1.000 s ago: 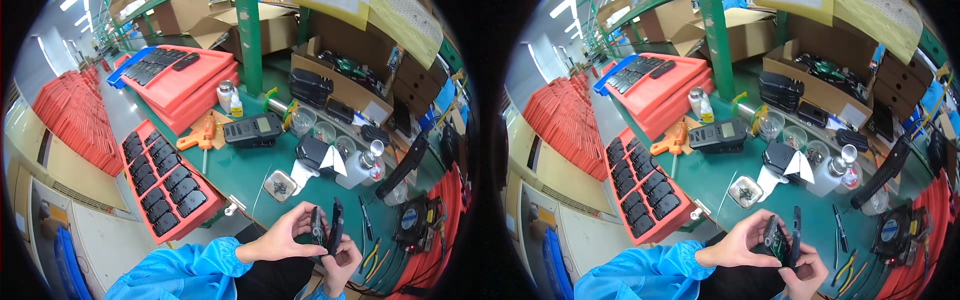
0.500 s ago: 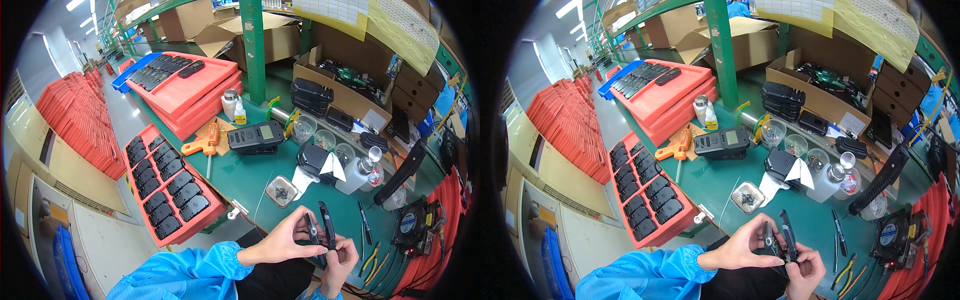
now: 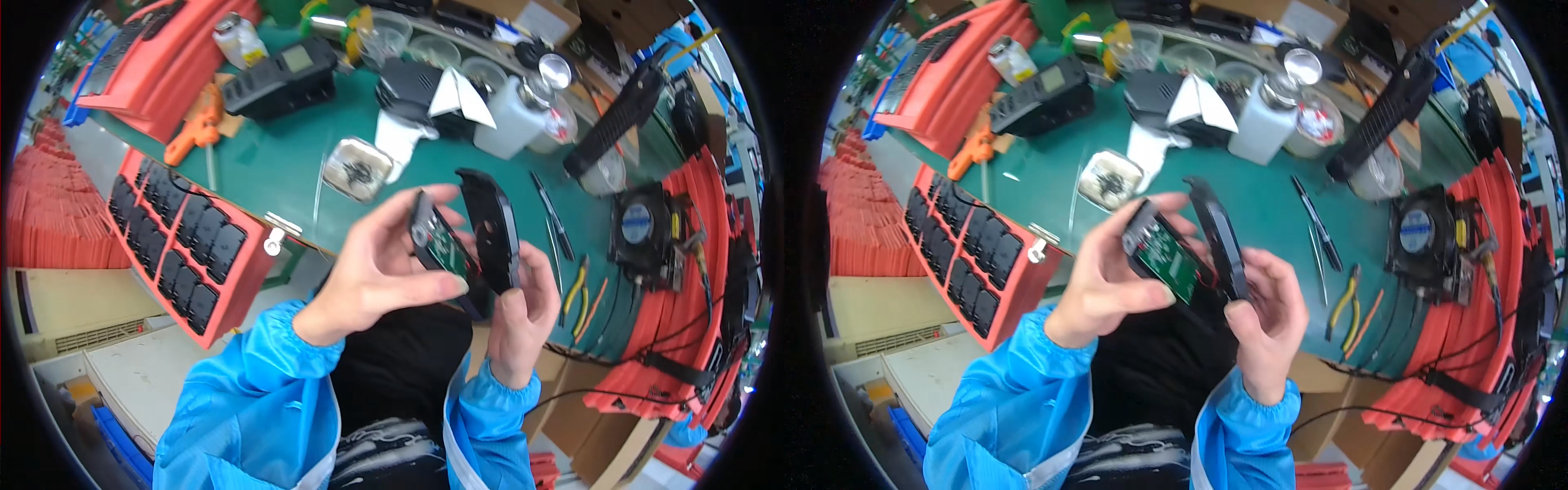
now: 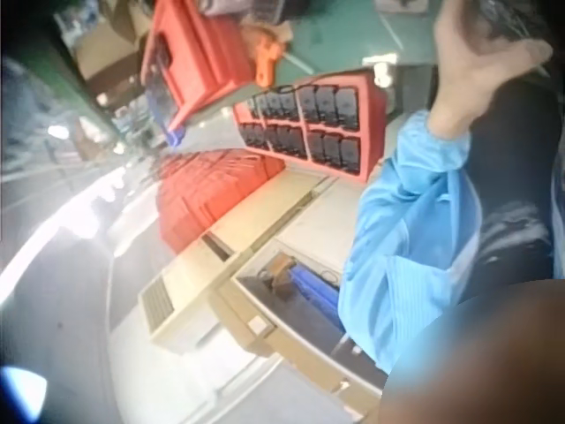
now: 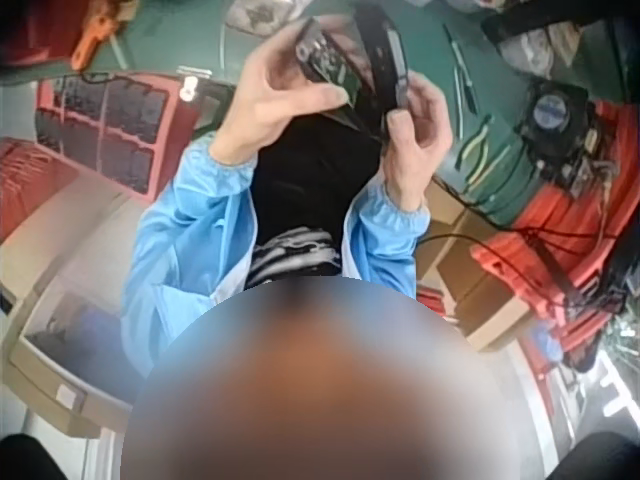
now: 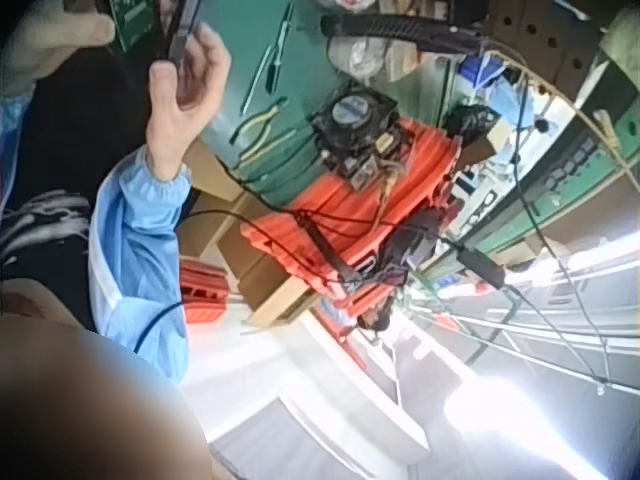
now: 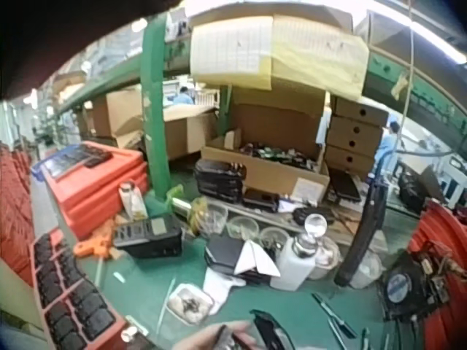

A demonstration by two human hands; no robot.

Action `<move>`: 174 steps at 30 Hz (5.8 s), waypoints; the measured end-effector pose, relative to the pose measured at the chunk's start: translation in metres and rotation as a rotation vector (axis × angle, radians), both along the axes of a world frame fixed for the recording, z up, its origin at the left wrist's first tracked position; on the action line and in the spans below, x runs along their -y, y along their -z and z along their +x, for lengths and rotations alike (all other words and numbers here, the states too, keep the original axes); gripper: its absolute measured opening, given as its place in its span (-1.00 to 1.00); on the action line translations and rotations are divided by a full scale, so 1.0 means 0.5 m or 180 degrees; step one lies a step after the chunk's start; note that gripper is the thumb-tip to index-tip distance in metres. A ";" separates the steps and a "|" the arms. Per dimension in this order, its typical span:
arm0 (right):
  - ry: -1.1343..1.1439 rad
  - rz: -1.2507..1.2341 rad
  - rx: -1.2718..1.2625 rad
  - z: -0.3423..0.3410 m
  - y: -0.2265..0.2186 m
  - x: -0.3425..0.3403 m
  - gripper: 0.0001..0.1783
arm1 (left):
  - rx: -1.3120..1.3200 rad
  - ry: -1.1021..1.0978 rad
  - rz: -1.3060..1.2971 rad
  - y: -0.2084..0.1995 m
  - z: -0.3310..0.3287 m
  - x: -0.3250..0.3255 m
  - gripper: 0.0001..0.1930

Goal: Assembling a handheld electronic device by inserting a PCB and housing components then securing with an electric screwdriver.

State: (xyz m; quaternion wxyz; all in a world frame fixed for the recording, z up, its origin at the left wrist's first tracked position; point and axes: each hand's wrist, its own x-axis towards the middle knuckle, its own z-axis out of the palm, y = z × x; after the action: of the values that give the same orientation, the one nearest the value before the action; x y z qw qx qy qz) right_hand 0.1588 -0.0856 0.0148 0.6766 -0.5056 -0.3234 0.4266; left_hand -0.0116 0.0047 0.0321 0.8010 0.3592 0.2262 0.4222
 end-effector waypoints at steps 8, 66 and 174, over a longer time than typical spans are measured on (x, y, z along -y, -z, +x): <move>-0.0369 0.0149 0.0158 0.029 0.022 0.040 -0.33 | -0.0400 0.0033 0.0074 0.005 0.007 0.013 -0.04; 0.1286 0.1403 0.2178 0.213 -0.102 -0.180 -0.09 | -0.2908 0.0054 0.4054 0.061 0.024 -0.024 -0.31; -0.1644 0.2209 0.0646 0.043 -0.155 -0.146 -0.41 | -0.1838 -0.1148 0.3098 0.101 -0.007 -0.050 -0.76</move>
State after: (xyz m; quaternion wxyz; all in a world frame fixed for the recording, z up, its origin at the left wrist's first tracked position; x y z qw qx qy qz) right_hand 0.1805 -0.0126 0.0921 0.6423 -0.1905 -0.6280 0.3960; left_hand -0.0149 0.0295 -0.0183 0.3658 0.7414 0.2729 0.4920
